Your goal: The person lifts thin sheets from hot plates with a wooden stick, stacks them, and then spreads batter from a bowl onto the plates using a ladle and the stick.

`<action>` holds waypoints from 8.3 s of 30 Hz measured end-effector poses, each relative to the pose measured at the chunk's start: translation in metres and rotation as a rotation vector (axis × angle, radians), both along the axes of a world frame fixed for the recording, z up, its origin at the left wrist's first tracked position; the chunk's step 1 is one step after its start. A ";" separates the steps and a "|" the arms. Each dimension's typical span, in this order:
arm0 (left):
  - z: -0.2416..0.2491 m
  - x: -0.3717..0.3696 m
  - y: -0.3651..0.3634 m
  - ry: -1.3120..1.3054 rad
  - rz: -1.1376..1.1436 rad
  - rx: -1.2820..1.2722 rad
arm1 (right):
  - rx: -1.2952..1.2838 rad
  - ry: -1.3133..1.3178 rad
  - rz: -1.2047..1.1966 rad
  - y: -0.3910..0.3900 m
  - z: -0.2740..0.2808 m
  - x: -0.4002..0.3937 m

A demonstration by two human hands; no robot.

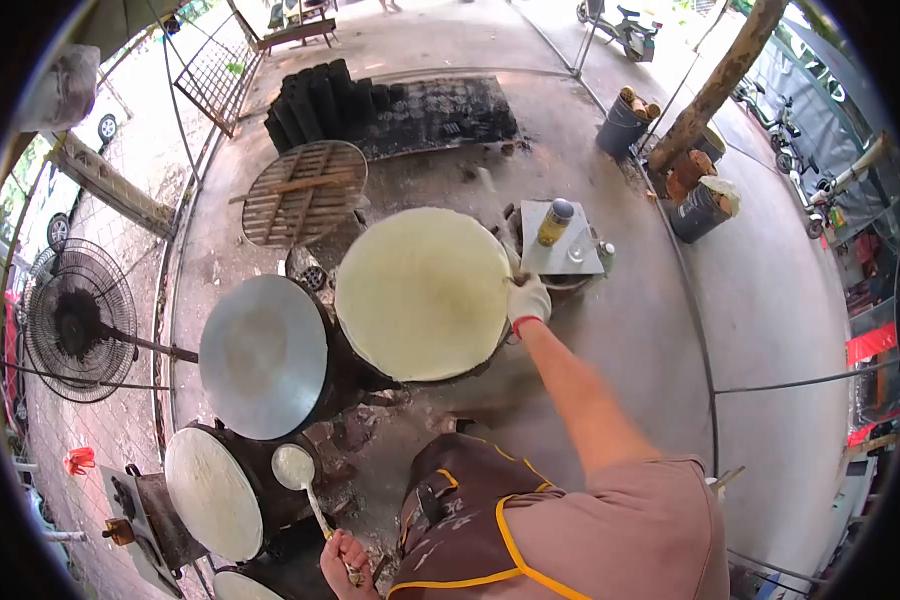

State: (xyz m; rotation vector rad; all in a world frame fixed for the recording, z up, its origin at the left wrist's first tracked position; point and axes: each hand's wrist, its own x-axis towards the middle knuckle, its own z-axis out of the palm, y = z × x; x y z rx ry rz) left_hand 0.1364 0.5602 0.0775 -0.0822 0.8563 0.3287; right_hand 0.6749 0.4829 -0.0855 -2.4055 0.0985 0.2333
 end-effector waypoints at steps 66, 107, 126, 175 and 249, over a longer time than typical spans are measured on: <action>-0.028 0.059 -0.118 0.291 0.937 0.308 | 0.249 0.524 2.284 0.092 0.156 -0.342; -0.163 0.031 -0.246 0.370 1.523 -0.282 | 0.187 1.272 0.707 0.299 -0.364 -0.375; -0.161 0.028 -0.257 0.429 1.468 -0.300 | -0.232 1.441 0.956 0.249 -0.292 -0.392; -0.036 0.024 -0.855 0.160 2.568 0.736 | -1.636 1.620 2.456 -0.621 0.133 -0.638; -0.110 0.334 0.158 1.070 -1.003 1.978 | 0.803 0.283 0.025 0.020 -0.021 -0.064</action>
